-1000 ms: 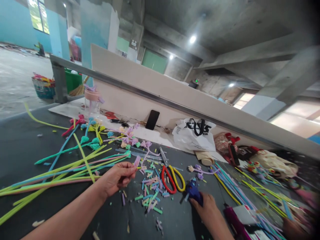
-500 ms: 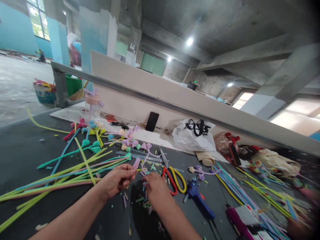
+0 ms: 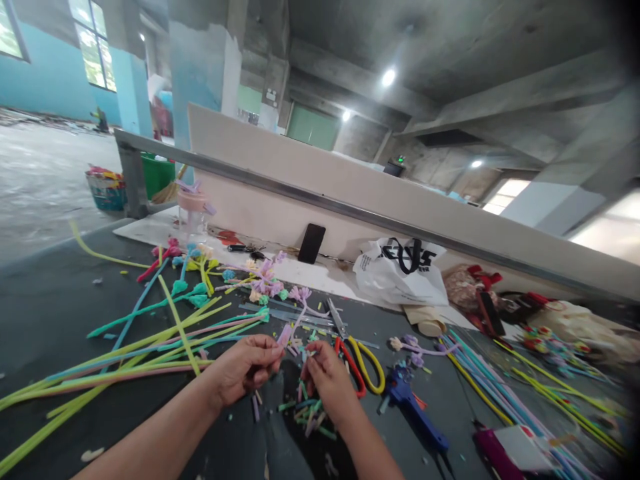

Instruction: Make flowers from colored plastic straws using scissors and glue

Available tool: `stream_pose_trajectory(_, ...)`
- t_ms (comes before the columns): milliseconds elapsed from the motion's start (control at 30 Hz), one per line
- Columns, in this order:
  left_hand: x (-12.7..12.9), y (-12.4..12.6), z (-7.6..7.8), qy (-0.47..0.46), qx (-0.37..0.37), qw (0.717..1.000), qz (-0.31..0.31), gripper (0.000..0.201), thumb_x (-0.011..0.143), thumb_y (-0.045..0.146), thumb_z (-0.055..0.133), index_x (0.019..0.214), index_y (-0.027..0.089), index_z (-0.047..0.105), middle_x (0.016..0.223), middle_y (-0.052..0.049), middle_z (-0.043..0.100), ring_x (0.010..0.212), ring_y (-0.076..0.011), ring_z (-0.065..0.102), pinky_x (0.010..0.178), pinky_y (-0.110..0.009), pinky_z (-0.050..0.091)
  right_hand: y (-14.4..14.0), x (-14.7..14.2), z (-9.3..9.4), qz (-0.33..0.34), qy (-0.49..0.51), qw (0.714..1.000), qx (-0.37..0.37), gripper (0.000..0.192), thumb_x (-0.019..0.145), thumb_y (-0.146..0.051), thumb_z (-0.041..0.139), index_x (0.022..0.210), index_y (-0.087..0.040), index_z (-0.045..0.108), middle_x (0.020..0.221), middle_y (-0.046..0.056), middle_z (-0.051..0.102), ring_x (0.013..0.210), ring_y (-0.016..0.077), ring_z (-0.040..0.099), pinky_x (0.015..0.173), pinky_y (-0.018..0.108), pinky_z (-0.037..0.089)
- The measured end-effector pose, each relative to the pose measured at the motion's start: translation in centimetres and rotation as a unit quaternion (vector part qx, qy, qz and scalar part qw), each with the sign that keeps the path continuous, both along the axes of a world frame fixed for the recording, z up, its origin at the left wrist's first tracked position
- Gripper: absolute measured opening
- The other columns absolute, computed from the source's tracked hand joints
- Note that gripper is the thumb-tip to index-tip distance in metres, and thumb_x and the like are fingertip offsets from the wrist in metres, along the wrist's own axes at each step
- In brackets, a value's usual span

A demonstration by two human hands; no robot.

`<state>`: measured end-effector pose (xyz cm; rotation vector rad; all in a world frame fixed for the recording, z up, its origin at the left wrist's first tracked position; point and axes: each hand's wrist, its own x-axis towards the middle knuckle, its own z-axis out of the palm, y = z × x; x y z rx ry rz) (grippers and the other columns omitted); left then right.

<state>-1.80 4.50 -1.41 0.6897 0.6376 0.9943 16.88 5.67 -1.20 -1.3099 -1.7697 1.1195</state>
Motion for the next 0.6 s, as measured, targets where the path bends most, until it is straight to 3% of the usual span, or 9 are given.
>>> stream_pose_trajectory(133,0.1,-0.1,0.2,0.007,-0.009,1.0,-0.009,0.021,0.065,0.025,0.069,0.064,0.013,0.051,0.055,0.001,0.056,0.031,0.0005,0.034,0.031,-0.015,0.008,0.2,0.7,-0.2,0.0,0.068,0.998,-0.019,0.032,0.074,-0.025,0.053,0.105,-0.019,0.05,0.057,-0.006,0.055,0.039,0.0075,0.047,0.041,0.019,0.035)
stream_pose_trajectory(267,0.2,-0.1,0.3,0.014,-0.019,1.0,-0.009,0.021,0.065,0.024,0.069,0.063,0.013,0.051,0.054,0.002,0.056,0.03,0.0009,0.033,0.032,-0.015,0.009,0.2,1.0,0.3,0.011,0.131,0.989,-0.061,0.02,0.073,-0.031,0.057,0.087,-0.017,0.055,0.055,-0.004,0.057,0.041,0.0082,0.049,0.044,0.02,0.038)
stream_pose_trajectory(367,0.3,-0.2,0.5,0.023,-0.026,0.999,-0.009,0.02,0.064,0.023,0.069,0.063,0.013,0.052,0.054,0.001,0.056,0.03,0.0007,0.033,0.032,-0.015,0.008,0.0,0.8,0.8,-0.001,0.204,0.977,-0.068,0.019,0.07,-0.033,0.062,0.072,-0.016,0.053,0.064,-0.001,0.061,0.056,0.0108,0.055,0.056,0.023,0.043)
stream_pose_trajectory(467,0.4,-0.3,0.7,0.03,-0.032,0.999,-0.009,0.02,0.065,0.023,0.068,0.062,0.013,0.051,0.053,0.001,0.057,0.03,0.0004,0.033,0.032,-0.016,0.007,-0.3,0.7,1.7,-0.03,0.222,0.973,-0.046,0.02,0.067,-0.031,0.067,0.068,-0.016,0.055,0.066,-0.003,0.056,0.062,0.0104,0.052,0.058,0.021,0.043)
stream_pose_trajectory(600,0.7,-0.5,0.8,0.058,-0.035,0.998,-0.014,0.02,0.065,0.023,0.068,0.062,0.013,0.051,0.054,0.001,0.058,0.031,0.0001,0.033,0.033,-0.016,0.007,-0.9,0.6,2.9,-0.043,0.248,0.966,-0.061,0.018,0.069,-0.029,0.067,0.068,-0.016,0.055,0.057,-0.006,0.051,0.052,0.0069,0.046,0.051,0.017,0.037)
